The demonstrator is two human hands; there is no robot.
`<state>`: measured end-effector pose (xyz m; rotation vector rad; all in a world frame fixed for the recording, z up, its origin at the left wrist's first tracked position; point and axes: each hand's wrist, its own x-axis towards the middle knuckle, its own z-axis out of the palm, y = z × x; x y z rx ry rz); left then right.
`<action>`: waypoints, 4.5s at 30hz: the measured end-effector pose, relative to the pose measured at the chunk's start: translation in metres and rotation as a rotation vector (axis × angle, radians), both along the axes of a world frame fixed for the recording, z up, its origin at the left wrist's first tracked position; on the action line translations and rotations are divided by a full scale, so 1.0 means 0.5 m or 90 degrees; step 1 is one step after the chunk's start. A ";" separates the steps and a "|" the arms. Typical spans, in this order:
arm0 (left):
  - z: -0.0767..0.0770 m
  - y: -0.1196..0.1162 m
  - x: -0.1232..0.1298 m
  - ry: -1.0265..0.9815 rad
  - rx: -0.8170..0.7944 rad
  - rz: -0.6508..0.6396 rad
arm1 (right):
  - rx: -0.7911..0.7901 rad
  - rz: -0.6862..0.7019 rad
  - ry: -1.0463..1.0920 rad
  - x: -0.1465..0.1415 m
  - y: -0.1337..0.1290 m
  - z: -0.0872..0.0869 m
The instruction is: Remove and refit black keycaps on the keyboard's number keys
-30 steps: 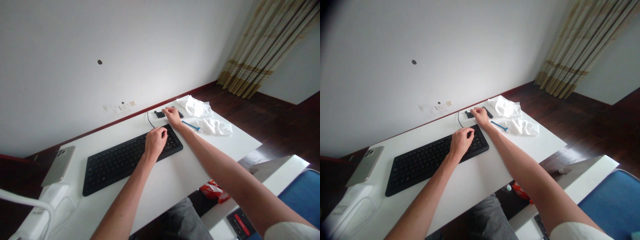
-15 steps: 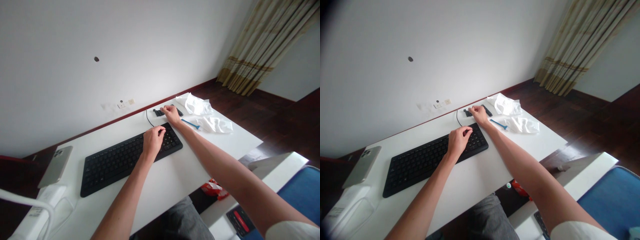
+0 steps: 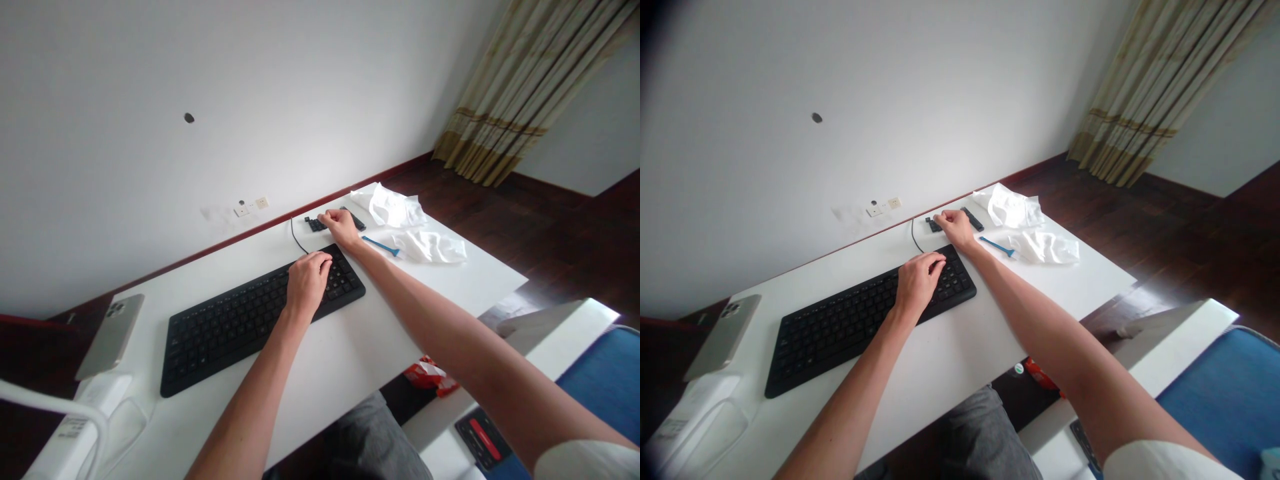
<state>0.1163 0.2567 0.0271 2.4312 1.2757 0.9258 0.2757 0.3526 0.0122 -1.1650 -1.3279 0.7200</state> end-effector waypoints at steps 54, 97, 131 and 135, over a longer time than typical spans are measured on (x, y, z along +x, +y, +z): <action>0.067 -0.067 -0.177 0.107 -0.065 0.070 | -0.273 0.399 0.497 0.048 -0.010 0.037; 0.060 -0.036 -0.170 -0.209 -0.295 0.080 | -0.271 0.414 0.466 0.048 0.010 0.009; -0.004 0.015 -0.047 0.043 0.058 -0.003 | -0.249 0.463 0.455 0.046 0.013 0.011; 0.004 0.006 -0.050 0.065 0.084 0.019 | -0.261 0.454 0.432 0.023 -0.001 0.034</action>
